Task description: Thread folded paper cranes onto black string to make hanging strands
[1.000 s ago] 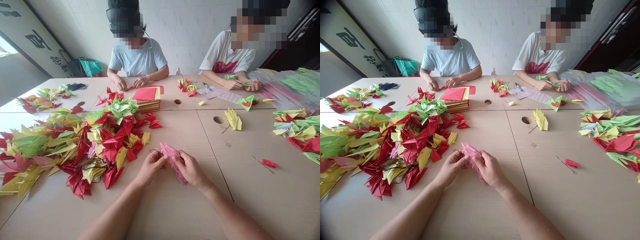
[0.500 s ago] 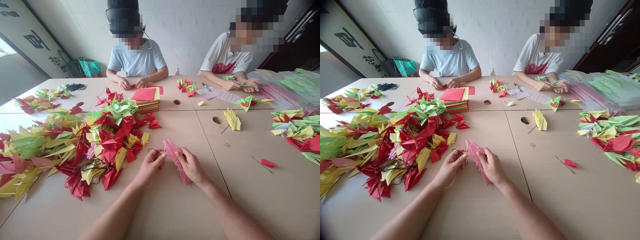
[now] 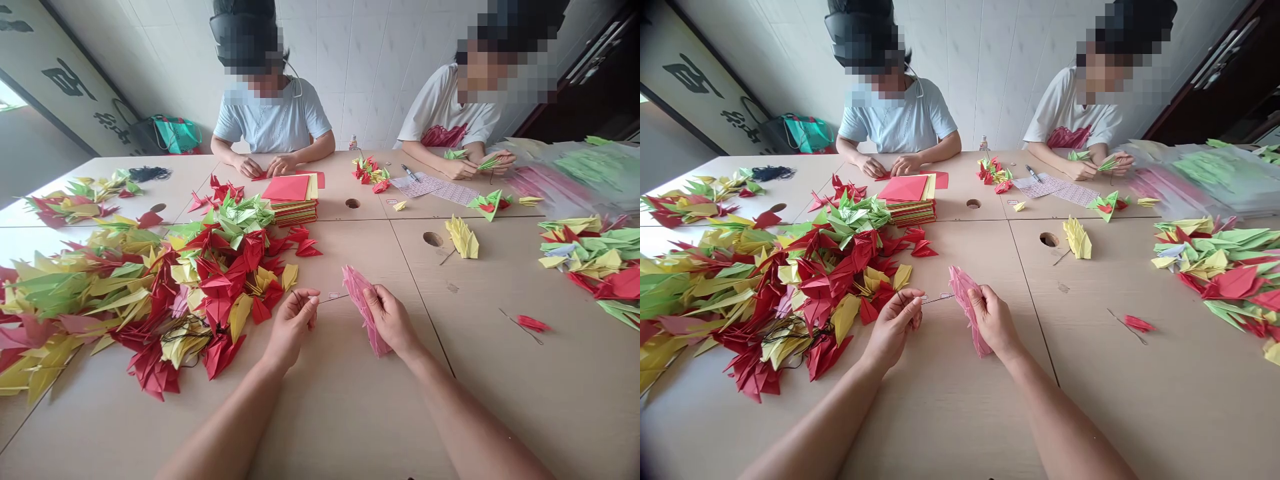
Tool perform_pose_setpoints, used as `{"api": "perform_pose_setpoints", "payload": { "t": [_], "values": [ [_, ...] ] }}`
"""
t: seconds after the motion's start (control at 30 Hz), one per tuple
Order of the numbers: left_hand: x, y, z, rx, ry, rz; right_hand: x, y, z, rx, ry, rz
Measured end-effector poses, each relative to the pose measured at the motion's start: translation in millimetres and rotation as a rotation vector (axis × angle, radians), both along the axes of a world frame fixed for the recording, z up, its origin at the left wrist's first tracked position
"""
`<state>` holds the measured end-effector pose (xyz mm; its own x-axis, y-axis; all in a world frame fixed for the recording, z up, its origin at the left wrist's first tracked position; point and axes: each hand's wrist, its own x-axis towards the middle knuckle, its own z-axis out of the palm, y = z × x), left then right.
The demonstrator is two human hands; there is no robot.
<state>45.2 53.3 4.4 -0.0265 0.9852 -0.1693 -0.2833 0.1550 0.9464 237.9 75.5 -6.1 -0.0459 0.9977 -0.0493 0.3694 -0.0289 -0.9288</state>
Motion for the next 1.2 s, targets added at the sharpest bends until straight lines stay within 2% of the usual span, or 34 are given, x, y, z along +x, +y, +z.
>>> {"api": "perform_pose_setpoints", "payload": {
  "t": [0.2, 0.43, 0.6, 0.7, 0.77, 0.9, 1.0, 1.1, 1.2],
  "values": [
    [1, -2, 0.8, 0.045, 0.064, -0.004, -1, -1, 3.5, 0.019, -0.078, -0.005],
    [3, -3, 0.2, 0.042, 0.174, -0.025, -8, -4, -1.2, 0.084, -0.232, 0.035],
    [2, -1, -4.5, 0.072, 0.343, 0.011, 7, -9, 18.2, 0.324, -0.423, -0.007],
    [2, -2, -4.3, 0.109, 0.422, 0.008, 23, -26, 28.2, 0.320, -0.535, 0.030],
    [3, -5, -2.0, 0.150, 0.473, 0.004, 31, -42, 24.8, 0.301, -0.612, 0.080],
    [6, -15, 7.4, 0.336, 0.607, -0.029, 32, -68, -1.6, 0.396, -0.705, 0.170],
    [7, -23, 17.4, 0.521, 0.733, -0.064, 27, -73, -16.8, 0.436, -0.729, 0.144],
    [4, -31, 26.4, 0.605, 0.833, -0.113, 22, -71, -19.3, 0.449, -0.726, 0.114],
    [-7, -42, 30.9, 0.597, 0.959, -0.214, 23, -67, -16.4, 0.456, -0.701, 0.116]
  ]
}}
